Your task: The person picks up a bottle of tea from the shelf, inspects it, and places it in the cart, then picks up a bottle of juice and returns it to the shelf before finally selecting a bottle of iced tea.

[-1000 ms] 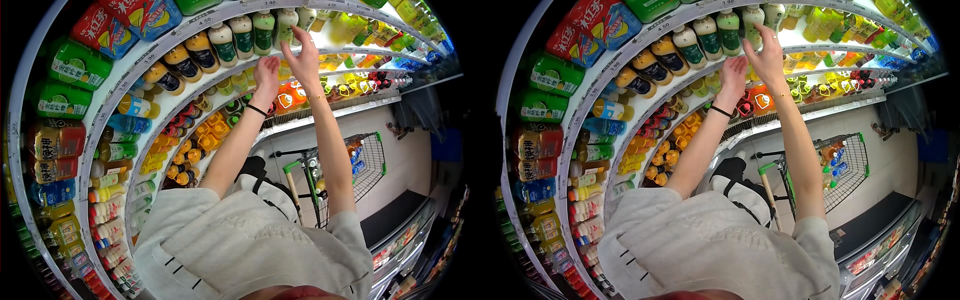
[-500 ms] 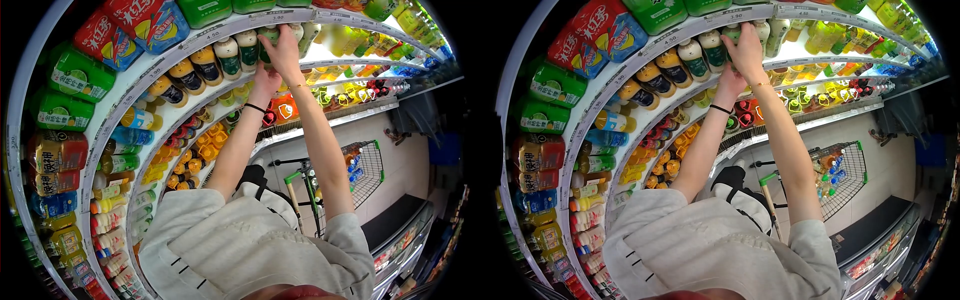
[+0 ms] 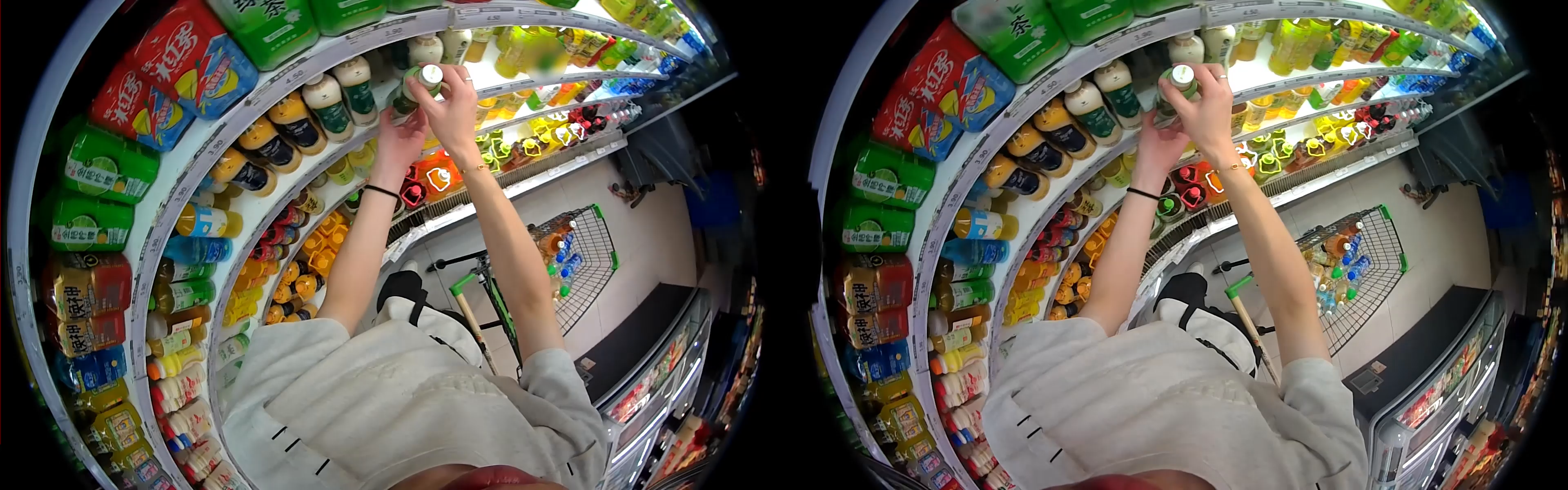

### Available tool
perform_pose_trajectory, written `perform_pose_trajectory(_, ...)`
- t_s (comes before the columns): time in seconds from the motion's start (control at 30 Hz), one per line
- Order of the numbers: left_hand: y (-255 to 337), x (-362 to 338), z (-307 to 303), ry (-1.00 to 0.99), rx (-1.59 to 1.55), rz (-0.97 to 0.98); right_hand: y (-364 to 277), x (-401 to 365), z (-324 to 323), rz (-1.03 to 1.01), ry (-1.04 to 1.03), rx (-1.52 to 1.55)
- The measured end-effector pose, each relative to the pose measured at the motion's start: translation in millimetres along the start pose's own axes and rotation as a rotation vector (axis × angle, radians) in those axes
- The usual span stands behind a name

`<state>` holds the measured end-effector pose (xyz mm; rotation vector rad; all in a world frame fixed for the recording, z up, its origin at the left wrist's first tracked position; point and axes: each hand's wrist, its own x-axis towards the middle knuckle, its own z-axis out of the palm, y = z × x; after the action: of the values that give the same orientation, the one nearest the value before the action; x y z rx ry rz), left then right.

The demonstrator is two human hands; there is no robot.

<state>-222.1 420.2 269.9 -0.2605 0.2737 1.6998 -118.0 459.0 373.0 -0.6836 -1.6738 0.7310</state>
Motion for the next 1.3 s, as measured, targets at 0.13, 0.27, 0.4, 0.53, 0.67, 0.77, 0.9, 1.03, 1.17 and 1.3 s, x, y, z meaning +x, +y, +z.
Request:
perform_pose_trajectory(0.13,-24.6,-32.9,5.6,-0.093,-0.105,-0.189,-9.7,-2.8,-63.6,0.21,0.127,0.286)
perform_pose_trajectory(0.27,-69.5,-88.9,16.0,-0.302,-0.003,-0.381,-36.3,-9.3,-151.0,0.353,0.101,0.431)
perform_pose_trajectory(0.4,-123.3,-106.3,4.7,-0.339,-0.084,-0.72,-53.4,-28.7,-237.7,0.441,0.121,0.406)
perform_pose_trajectory(0.53,-185.2,-140.9,8.5,-0.39,-0.005,-0.895,-68.8,-62.1,-310.7,0.48,0.141,0.486)
perform_pose_trajectory(0.67,-239.7,-176.1,17.7,-0.496,-0.127,-1.194,-93.3,-95.4,-366.0,0.5,0.19,0.547)
perform_pose_trajectory(0.77,-264.8,-196.9,31.6,-0.725,0.376,-1.097,-107.4,-119.8,-389.8,0.477,0.212,0.644)
perform_pose_trajectory(0.9,-284.0,-223.9,35.3,-0.793,0.538,-1.033,-134.3,-154.4,-401.6,0.445,0.408,0.694)
perform_pose_trajectory(1.03,-293.9,-243.4,35.9,-0.809,0.716,-0.933,-132.4,-190.3,-418.0,0.534,0.568,0.575)
perform_pose_trajectory(1.17,-305.9,-253.6,33.1,-0.805,0.747,-0.905,-150.4,-211.5,-418.0,0.51,0.705,0.384)
perform_pose_trajectory(1.3,-312.4,-258.3,35.6,-0.824,0.759,-0.894,-170.7,-219.9,-406.9,0.472,0.728,0.141)
